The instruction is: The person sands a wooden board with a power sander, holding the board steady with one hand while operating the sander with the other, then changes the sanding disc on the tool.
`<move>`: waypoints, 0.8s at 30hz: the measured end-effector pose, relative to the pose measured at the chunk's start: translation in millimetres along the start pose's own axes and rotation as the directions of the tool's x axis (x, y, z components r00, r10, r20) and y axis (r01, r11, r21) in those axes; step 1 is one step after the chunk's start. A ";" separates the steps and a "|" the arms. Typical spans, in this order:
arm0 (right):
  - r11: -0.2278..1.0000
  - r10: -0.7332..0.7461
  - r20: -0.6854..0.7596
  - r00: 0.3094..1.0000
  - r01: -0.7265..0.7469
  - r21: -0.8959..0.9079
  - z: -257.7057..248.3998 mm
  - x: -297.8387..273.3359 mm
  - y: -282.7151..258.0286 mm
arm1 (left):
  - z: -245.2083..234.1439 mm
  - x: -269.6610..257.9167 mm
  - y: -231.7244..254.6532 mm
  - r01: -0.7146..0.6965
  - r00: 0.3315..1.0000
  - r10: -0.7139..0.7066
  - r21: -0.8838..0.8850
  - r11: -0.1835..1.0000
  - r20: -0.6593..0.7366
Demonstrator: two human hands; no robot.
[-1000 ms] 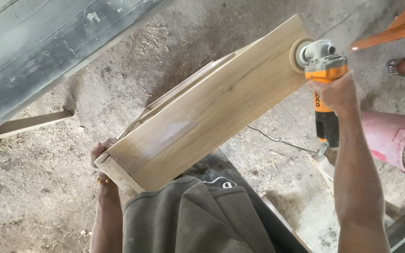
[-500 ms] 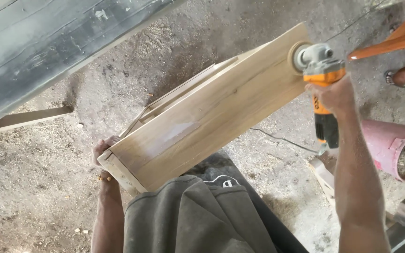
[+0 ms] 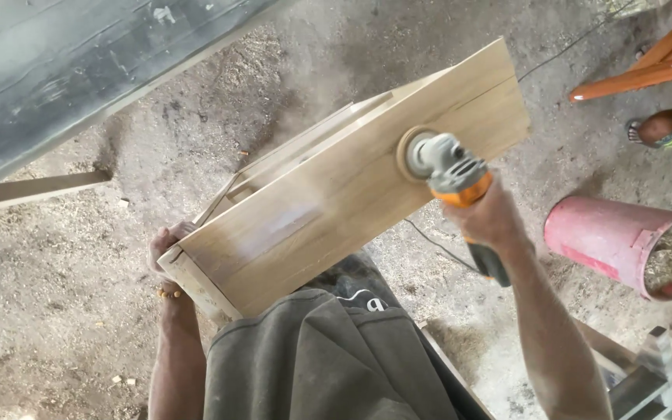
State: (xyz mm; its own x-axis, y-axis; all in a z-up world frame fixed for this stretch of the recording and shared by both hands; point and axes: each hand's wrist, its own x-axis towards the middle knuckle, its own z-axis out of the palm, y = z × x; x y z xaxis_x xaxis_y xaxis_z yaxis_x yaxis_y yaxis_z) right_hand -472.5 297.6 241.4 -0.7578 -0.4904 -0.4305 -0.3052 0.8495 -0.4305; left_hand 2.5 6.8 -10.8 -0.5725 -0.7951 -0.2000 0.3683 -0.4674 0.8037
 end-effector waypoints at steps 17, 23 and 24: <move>0.974 0.169 -0.141 0.975 -0.187 -0.130 -81.1 64.2 38.1 | -0.2 7.8 12.6 -0.018 0.994 0.007 0.097 0.995 0.111; 0.979 0.178 -0.231 0.957 -0.195 -0.053 -96.1 75.2 43.6 | -13.3 5.8 1.6 -0.034 0.995 0.026 0.084 0.996 0.096; 0.977 0.200 -0.234 0.951 -0.211 -0.022 -94.3 70.2 41.4 | -22.7 7.2 -4.8 -0.042 0.992 0.035 0.056 0.998 0.118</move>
State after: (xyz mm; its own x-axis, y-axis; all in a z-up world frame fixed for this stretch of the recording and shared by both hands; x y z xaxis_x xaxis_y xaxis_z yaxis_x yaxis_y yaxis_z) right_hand -592.7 316.8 268.2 -0.9169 -0.2509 -0.3104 -0.1508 0.9379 -0.3125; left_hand 13.3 -5.4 -28.8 -0.6413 -0.7602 -0.1043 0.3504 -0.4110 0.8416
